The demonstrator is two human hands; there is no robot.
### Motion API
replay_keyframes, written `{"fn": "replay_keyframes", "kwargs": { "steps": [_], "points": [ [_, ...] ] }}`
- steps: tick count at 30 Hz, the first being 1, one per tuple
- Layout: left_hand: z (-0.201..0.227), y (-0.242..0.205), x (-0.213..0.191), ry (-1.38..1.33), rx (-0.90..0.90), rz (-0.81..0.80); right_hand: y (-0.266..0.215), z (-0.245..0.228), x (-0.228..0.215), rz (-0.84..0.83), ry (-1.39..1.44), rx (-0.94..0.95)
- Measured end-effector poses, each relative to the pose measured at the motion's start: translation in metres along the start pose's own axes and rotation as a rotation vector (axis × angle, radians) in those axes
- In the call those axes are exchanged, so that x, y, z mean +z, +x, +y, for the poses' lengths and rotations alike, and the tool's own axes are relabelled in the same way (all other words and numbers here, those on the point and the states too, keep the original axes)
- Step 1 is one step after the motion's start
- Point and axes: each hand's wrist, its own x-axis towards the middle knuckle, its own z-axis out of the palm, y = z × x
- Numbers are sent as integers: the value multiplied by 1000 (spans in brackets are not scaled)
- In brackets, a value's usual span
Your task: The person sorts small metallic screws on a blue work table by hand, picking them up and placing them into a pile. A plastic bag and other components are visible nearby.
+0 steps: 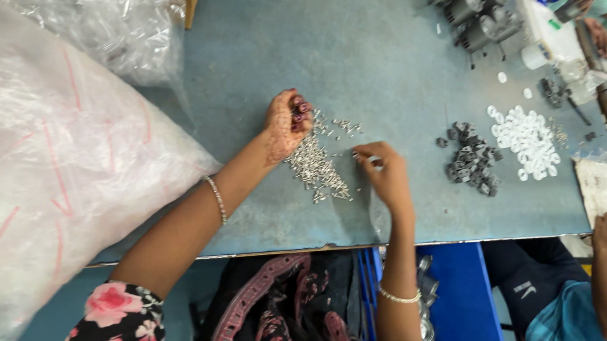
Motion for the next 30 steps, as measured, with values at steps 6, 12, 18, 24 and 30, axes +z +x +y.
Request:
{"fn": "replay_keyframes", "kwargs": {
  "steps": [6,12,18,24,30],
  "points": [
    [28,-10,25,24,124,-1,-2,16,11,52,-46,-97],
    [8,4,41,-49,126,-100,5,28,21,74,-185,-142],
    [-45,-3,23,49,-67,19,6,24,29,81,164,114],
    [-78,-27,28,221,-63,53,14,2,11,3,775,125],
    [-84,-38,42,83,-140,-256,20,-19,14,-7,860,161]
  ]
}}
